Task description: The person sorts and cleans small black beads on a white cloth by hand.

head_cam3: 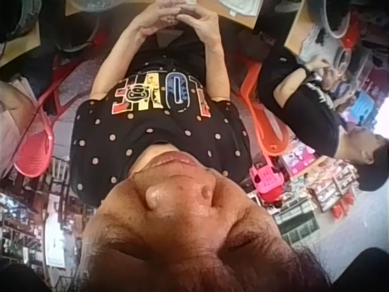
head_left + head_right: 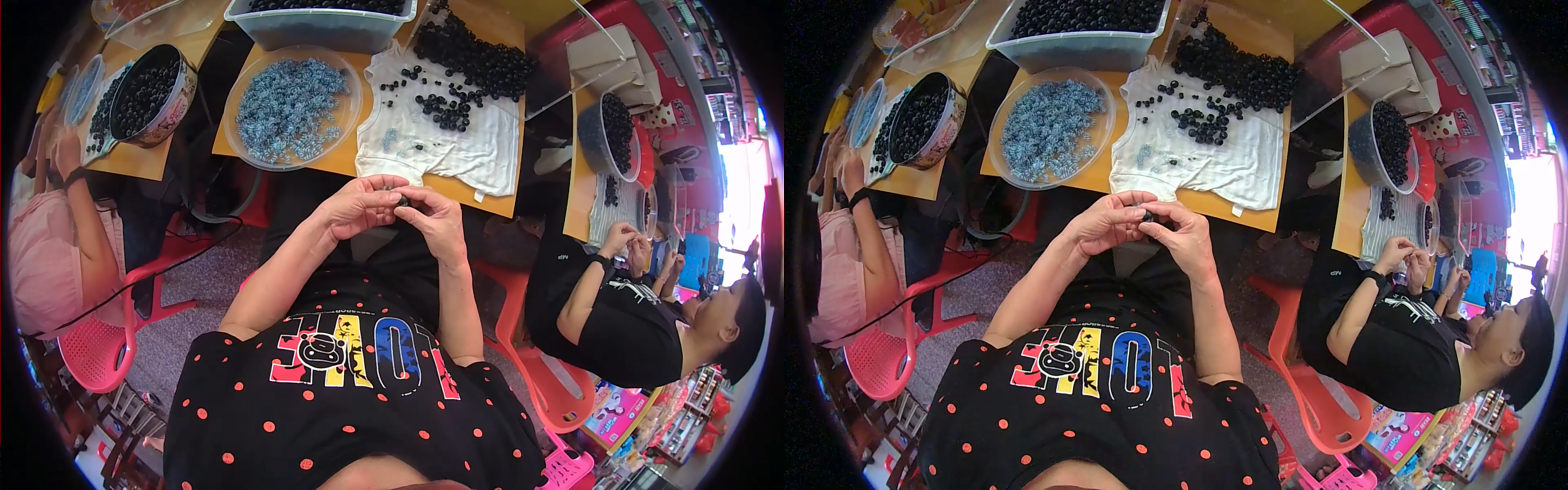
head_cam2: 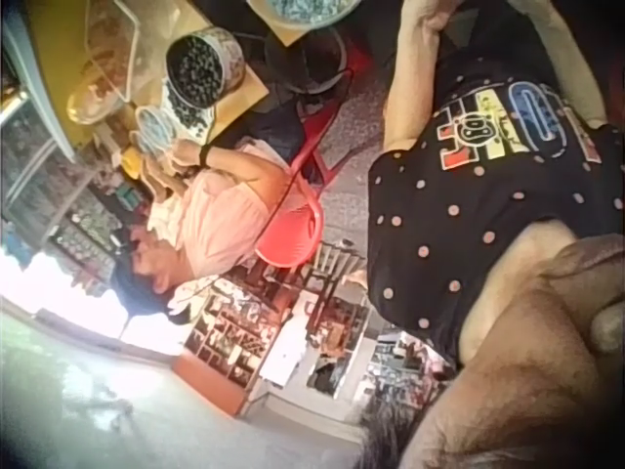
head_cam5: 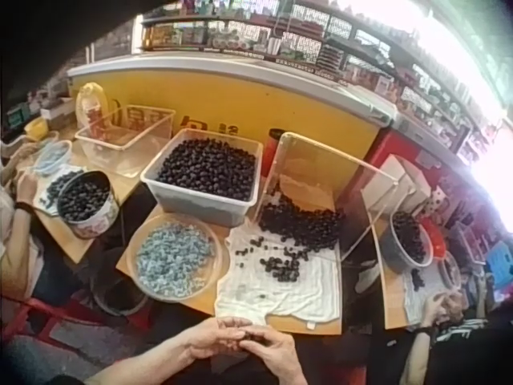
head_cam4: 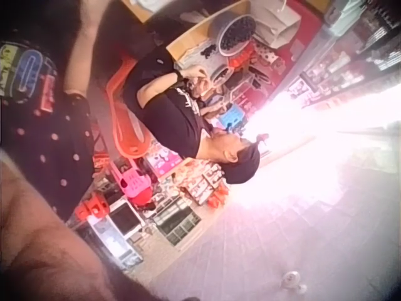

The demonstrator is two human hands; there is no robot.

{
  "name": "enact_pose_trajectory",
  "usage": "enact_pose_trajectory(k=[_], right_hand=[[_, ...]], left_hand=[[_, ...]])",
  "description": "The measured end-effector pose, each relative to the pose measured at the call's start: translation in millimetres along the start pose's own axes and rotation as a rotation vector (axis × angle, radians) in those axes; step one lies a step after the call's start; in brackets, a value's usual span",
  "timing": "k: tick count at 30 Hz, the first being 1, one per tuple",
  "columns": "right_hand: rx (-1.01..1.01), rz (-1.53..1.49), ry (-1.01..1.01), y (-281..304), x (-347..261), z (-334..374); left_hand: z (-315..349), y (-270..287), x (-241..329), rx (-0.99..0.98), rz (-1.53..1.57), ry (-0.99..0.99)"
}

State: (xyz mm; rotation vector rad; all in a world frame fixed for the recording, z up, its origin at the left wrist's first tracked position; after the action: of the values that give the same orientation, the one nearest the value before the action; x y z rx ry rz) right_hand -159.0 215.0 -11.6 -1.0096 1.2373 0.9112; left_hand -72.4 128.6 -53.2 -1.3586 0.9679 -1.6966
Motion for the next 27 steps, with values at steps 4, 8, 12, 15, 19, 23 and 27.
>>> enact_pose_trajectory(k=[4, 8, 12, 15, 19, 23, 27], right_hand=[[0.033, 0.098, 0.005, -0.6, -2.0, 4.3], [0.099, 0.23, -0.008, -5.0, -13.2, 6.4], [0.244, 0.497, 0.053, -6.8, -33.8, 11.6], [0.345, 0.549, 0.169, -2.3, -41.7, 19.0], [0.414, 0.377, 0.077, 18.9, -16.5, 27.5], [0.405, 0.321, 0.012, 25.9, 4.3, 34.7], [0.416, 0.314, -0.002, 29.3, 4.7, 38.5]], left_hand=[[0.9, 1.9, -2.8, 0.023, -0.052, 0.024], [1.8, 6.9, -6.7, 0.069, -0.013, 0.014], [2.2, 11.9, -3.4, 0.112, 0.003, -0.035], [3.3, 6.5, 16.5, 0.112, -0.012, -0.101], [2.5, -6.5, 83.9, 0.128, -0.16, -0.207], [-14.7, -27.5, 218.6, 0.033, -0.51, -0.475], [-40.4, -34.2, 341.8, 0.211, -0.791, -0.63]])
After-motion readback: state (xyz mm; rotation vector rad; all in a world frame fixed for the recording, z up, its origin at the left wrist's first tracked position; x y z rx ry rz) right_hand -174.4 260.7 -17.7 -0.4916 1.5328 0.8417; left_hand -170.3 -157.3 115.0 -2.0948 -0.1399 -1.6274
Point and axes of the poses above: each hand's wrist, its own z-axis away from the middle knuckle, its own y-axis out of the back of the hand, x = y × z, the point moved 8 cm from there along -z, towards the middle knuckle, and after that the axes turned 15 degrees about -x, right-handed, at the moved point
